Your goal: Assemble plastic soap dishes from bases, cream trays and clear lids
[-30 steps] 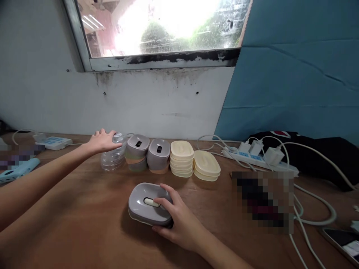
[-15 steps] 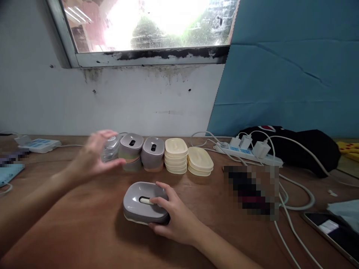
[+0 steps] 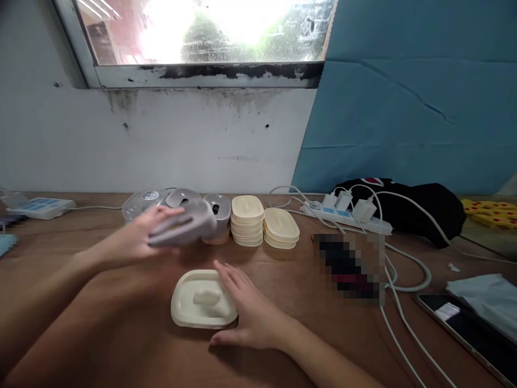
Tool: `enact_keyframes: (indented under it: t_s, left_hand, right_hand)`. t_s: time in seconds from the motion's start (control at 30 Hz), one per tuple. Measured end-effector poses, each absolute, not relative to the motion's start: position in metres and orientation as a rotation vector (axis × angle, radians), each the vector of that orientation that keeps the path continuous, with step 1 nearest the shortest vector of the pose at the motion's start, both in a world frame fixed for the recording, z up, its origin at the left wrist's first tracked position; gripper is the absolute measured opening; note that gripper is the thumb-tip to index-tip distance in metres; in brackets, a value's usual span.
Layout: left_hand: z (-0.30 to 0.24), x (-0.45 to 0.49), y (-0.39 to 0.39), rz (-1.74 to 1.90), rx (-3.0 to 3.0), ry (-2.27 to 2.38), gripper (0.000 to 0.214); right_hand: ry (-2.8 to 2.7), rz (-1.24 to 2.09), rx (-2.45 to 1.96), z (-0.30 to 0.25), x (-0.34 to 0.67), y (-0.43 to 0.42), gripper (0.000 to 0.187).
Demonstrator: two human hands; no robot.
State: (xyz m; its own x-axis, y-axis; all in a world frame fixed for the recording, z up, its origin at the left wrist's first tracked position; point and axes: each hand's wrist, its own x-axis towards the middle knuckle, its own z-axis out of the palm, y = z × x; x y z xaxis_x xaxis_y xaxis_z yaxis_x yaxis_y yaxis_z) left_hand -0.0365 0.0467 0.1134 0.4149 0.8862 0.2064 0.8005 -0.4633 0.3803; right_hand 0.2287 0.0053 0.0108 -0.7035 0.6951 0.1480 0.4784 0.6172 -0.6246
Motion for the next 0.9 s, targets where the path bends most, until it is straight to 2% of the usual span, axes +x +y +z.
enact_keyframes:
  t_s: [0.07,0.17,0.47,0.6,0.77,0.9]
  left_hand:
    - [0.135,-0.041,0.057,0.743,2.389,1.864,0.069]
    - [0.156,-0.026,0.079,0.644,2.401,2.162,0.066]
    - [0.139,0.07,0.133,0.114,2.401,2.233,0.073]
    - [0.13,0.077,0.133,0.024,2.425,2.185,0.077]
    - [0.127,0.077,0.127,0.025,2.501,2.121,0.071]
    - [0.126,0.075,0.125,0.079,2.572,2.11,0.069]
  right_hand:
    - [-2.556,0.766,-0.936,0.016,0.227,0.004,0.087]
    - [-2.541,0.718,-0.953,0.02,0.226,0.001,0.077]
    - [-2.463,0.62,-1.036,0.019,0.224,0.0,0.082]
    - [-2.267,0.574,-1.055,0.018,0.227,0.0,0.068]
    - [-1.914,0.205,-1.117,0.023,0.235,0.012,0.056]
    - [-1.617,-0.086,-1.306,0.048,0.251,0.047,0.052]
